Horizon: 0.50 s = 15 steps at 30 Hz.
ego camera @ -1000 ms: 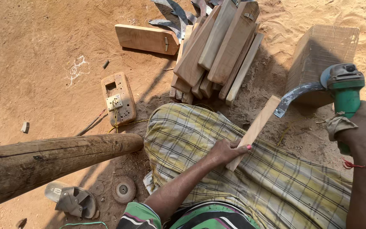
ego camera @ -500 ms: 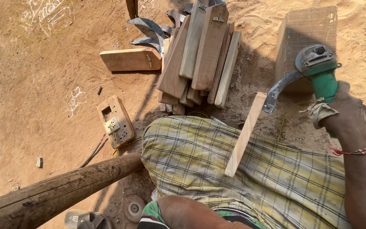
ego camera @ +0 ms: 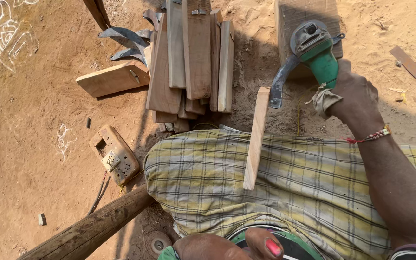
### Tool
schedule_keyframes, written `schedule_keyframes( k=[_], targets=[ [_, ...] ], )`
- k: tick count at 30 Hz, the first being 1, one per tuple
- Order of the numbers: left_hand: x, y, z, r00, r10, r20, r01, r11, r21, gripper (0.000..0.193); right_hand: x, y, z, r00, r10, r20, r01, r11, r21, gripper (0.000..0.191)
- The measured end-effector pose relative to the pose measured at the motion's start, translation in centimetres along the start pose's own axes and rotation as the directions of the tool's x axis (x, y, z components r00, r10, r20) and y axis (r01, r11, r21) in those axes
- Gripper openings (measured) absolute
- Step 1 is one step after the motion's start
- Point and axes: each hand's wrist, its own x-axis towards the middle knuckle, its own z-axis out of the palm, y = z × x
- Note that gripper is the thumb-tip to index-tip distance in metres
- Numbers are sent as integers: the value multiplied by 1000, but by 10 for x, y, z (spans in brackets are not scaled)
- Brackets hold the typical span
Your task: The person uses a handheld angle grinder to smooth the edges of small wooden planks. They hold each plank with one hand and guide the grinder along the edges, then set the finished pieces aside. The person repeats this process for several planks.
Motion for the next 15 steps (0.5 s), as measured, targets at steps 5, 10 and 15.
schedule_keyframes(
  k=[5,10,15],
  targets=[
    [-23,1,-3,993,-110,-47,111,993,26,57,10,11,-21,995,43,-91,-39,998,47,55],
    [-73,-66,-46,715,-618,-327,692,562,453,62,-3,3,-19,999,-12,-42,11,1000,-12,58],
    [-175,-165,-136,-218,-926,-308,912,-306,274,118,-3,-8,8,989,-121,-81,117,992,-53,56]
  ],
)
